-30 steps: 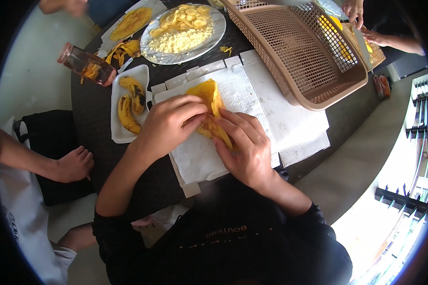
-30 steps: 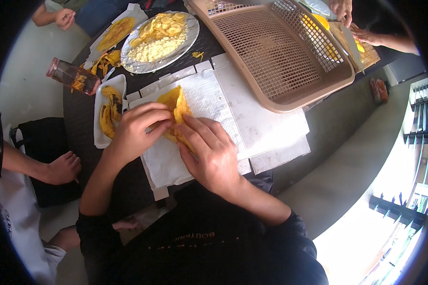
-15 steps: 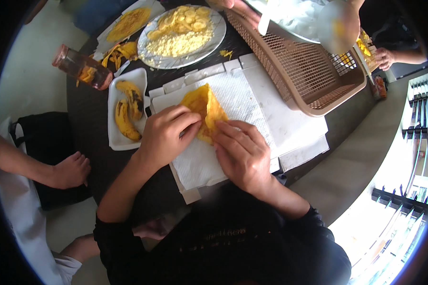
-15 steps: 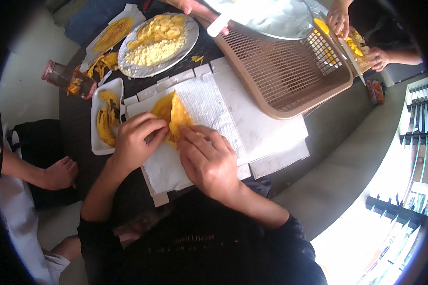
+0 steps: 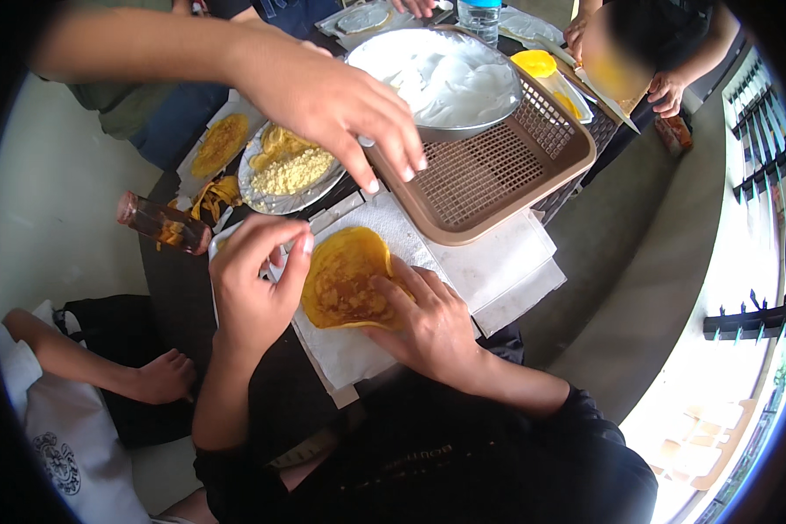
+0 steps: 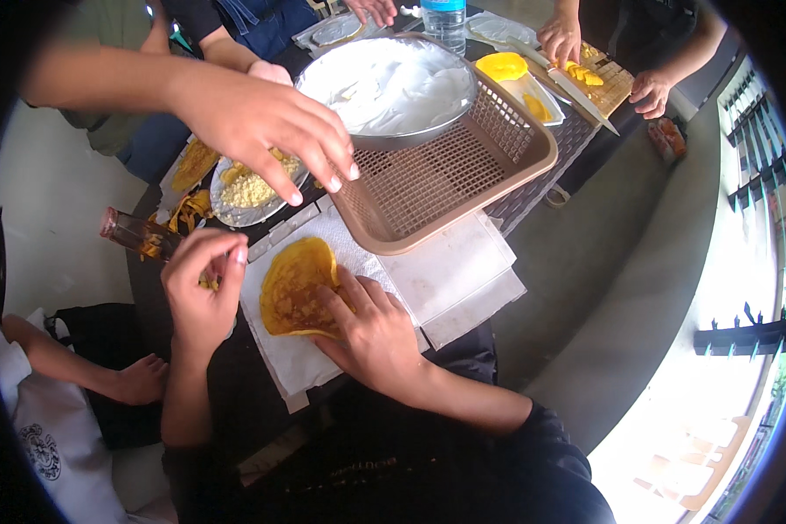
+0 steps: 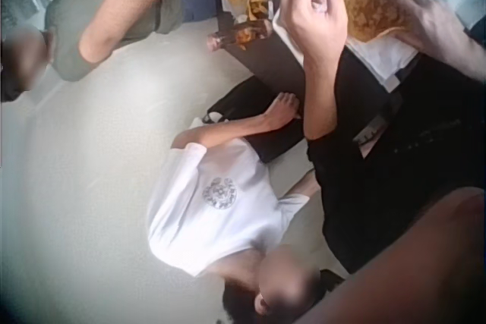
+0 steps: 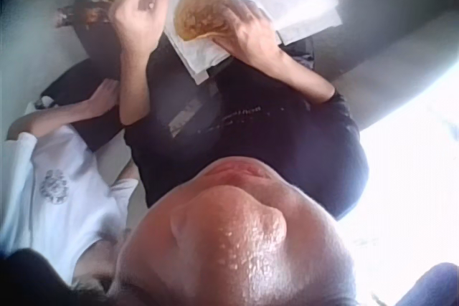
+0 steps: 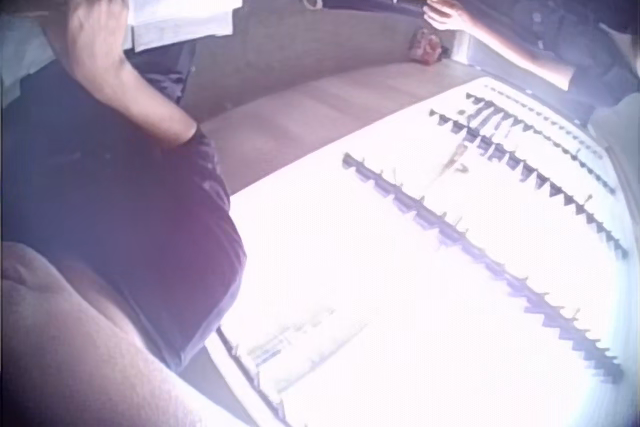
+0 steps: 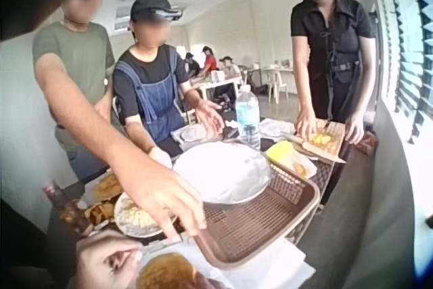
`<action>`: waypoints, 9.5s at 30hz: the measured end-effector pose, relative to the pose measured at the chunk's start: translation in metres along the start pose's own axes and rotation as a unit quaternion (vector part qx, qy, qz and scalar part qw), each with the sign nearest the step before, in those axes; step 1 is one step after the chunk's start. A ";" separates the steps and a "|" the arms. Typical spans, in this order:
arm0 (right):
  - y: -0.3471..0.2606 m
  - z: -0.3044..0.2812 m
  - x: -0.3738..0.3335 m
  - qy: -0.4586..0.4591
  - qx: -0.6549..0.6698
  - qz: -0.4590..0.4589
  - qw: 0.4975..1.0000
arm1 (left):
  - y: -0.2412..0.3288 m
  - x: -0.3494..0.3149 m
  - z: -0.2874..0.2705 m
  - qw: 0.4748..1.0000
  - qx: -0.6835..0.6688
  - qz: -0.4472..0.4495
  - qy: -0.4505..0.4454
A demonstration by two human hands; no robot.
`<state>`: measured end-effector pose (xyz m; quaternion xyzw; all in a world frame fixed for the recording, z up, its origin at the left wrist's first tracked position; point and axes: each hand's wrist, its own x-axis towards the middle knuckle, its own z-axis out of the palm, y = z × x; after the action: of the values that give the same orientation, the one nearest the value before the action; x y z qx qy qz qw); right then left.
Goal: The person places a cooked crepe on a paper sheet, spreads a white creamy topping over it, and adds sliced bananas. The person folds the crepe and places it into a cardboard box. Other people at the table are also preparing similar items.
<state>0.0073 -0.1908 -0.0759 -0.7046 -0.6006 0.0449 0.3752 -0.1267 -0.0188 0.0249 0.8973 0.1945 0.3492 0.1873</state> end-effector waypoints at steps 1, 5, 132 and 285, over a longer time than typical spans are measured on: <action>0.000 0.000 -0.001 0.001 -0.011 0.006 1.000 | 0.005 0.010 0.003 0.999 0.007 0.025 0.019; 0.004 -0.002 -0.008 0.015 -0.042 0.024 0.999 | 0.020 0.029 0.019 0.999 0.026 0.018 0.032; 0.031 -0.008 0.009 0.049 0.003 -0.024 0.999 | -0.043 -0.083 0.049 0.996 -0.028 -0.017 -0.078; 0.025 -0.004 0.020 -0.001 -0.031 -0.016 0.999 | -0.052 -0.084 0.049 0.995 -0.060 -0.025 -0.076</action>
<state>0.0350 -0.1748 -0.0801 -0.7066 -0.6131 0.0211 0.3526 -0.1607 -0.0239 -0.0797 0.9029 0.1811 0.2866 0.2642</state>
